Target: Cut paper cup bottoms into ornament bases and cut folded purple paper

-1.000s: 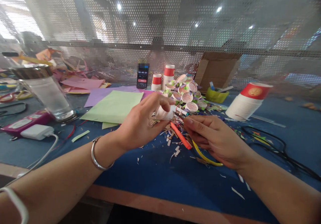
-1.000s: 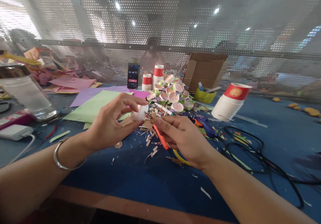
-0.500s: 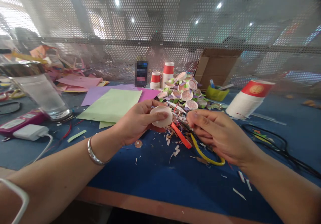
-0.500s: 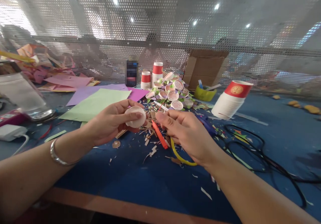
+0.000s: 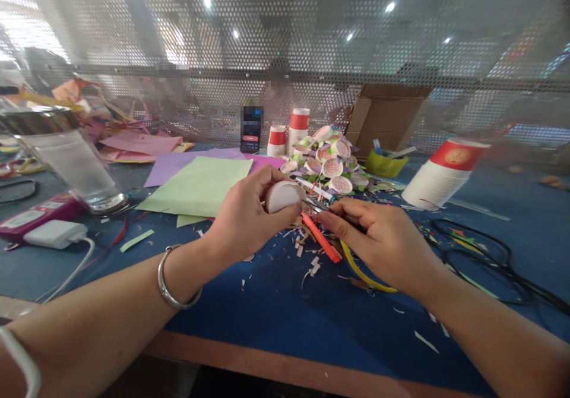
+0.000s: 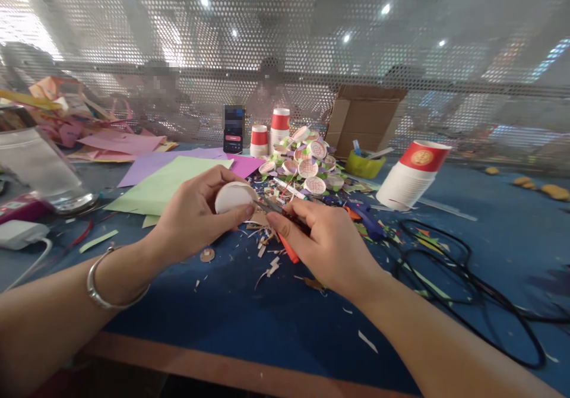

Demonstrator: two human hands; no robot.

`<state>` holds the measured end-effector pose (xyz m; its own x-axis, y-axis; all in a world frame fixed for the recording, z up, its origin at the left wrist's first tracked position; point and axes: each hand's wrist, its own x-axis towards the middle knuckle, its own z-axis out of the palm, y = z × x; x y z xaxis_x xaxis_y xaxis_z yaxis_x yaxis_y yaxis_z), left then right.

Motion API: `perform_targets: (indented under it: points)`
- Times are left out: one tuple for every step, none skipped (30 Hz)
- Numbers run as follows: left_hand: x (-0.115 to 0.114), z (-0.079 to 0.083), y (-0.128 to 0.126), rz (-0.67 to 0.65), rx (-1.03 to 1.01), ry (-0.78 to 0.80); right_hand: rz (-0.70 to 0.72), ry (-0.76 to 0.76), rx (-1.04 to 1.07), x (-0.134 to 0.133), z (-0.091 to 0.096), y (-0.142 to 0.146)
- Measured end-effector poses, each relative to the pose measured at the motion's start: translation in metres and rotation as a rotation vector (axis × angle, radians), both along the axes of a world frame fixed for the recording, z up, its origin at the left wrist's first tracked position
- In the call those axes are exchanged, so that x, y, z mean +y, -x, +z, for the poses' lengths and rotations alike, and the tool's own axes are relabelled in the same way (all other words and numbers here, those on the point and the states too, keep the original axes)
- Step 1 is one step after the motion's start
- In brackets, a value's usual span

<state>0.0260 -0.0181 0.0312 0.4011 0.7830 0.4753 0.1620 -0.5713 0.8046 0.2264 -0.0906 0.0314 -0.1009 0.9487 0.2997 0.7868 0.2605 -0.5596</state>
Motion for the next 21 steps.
perform_targets:
  points:
    - [-0.0015, 0.0009, 0.0002, 0.024, 0.013, -0.043, 0.004, 0.002, 0.001, -0.0001, 0.0002, 0.0002]
    - [-0.0029, 0.0015, 0.0005, 0.038, 0.023, -0.08, 0.008, 0.003, 0.003, -0.0003, 0.0003, 0.0005]
    - [-0.0042, 0.002, 0.0008, 0.046, 0.03, -0.108, 0.013, 0.003, 0.007, -0.0004, 0.0002, 0.0009]
    - [-0.0054, 0.0022, 0.0012, 0.05, 0.038, -0.133, 0.019, 0.002, 0.011, -0.0005, 0.0, 0.0012]
    - [-0.0065, 0.0023, 0.0017, 0.052, 0.049, -0.155, 0.024, 0.002, 0.017, -0.0005, -0.0003, 0.0016]
    - [-0.0073, 0.0024, 0.0021, 0.057, 0.061, -0.179, 0.029, 0.002, 0.025, -0.0005, -0.0007, 0.0019]
    - [-0.008, 0.0025, 0.0025, 0.065, 0.075, -0.199, 0.034, 0.004, 0.034, -0.0004, -0.001, 0.0022]
    - [-0.0086, 0.0027, 0.0029, 0.074, 0.092, -0.217, 0.038, 0.01, 0.044, -0.0003, -0.0013, 0.0025]
    - [-0.0091, 0.003, 0.0032, 0.083, 0.108, -0.232, 0.043, 0.016, 0.053, -0.0003, -0.0013, 0.0026]
    - [-0.0096, 0.0033, 0.0034, 0.09, 0.122, -0.241, 0.05, 0.021, 0.058, -0.0004, -0.0012, 0.0027]
    - [-0.01, 0.0038, 0.0036, 0.094, 0.131, -0.242, 0.056, 0.024, 0.06, -0.0006, -0.0009, 0.0027]
    - [-0.0104, 0.0043, 0.0038, 0.094, 0.135, -0.239, 0.062, 0.021, 0.06, -0.0008, -0.0005, 0.0025]
    - [-0.0107, 0.0048, 0.0039, 0.093, 0.136, -0.233, 0.065, 0.016, 0.057, -0.0011, 0.0, 0.0023]
    - [-0.011, 0.0052, 0.0041, 0.089, 0.133, -0.227, 0.067, 0.009, 0.053, -0.0014, 0.0005, 0.002]
    - [-0.0111, 0.0056, 0.0042, 0.085, 0.126, -0.221, 0.068, 0.002, 0.051, -0.0016, 0.0009, 0.0016]
    - [-0.0112, 0.006, 0.0044, 0.078, 0.117, -0.214, 0.069, -0.001, 0.051, -0.0017, 0.0011, 0.0013]
    - [-0.0113, 0.0062, 0.0045, 0.069, 0.109, -0.207, 0.073, -0.002, 0.051, -0.0018, 0.0012, 0.001]
    - [-0.0113, 0.0064, 0.0045, 0.061, 0.101, -0.2, 0.078, -0.001, 0.051, -0.0017, 0.0012, 0.0007]
    - [-0.0112, 0.0066, 0.0045, 0.054, 0.094, -0.195, 0.082, 0.0, 0.051, -0.0016, 0.0012, 0.0005]
    - [-0.0112, 0.0066, 0.0045, 0.048, 0.091, -0.189, 0.086, 0.0, 0.052, -0.0014, 0.0011, 0.0004]
    - [-0.0112, 0.0067, 0.0044, 0.044, 0.09, -0.186, 0.088, -0.001, 0.052, -0.0011, 0.0011, 0.0003]
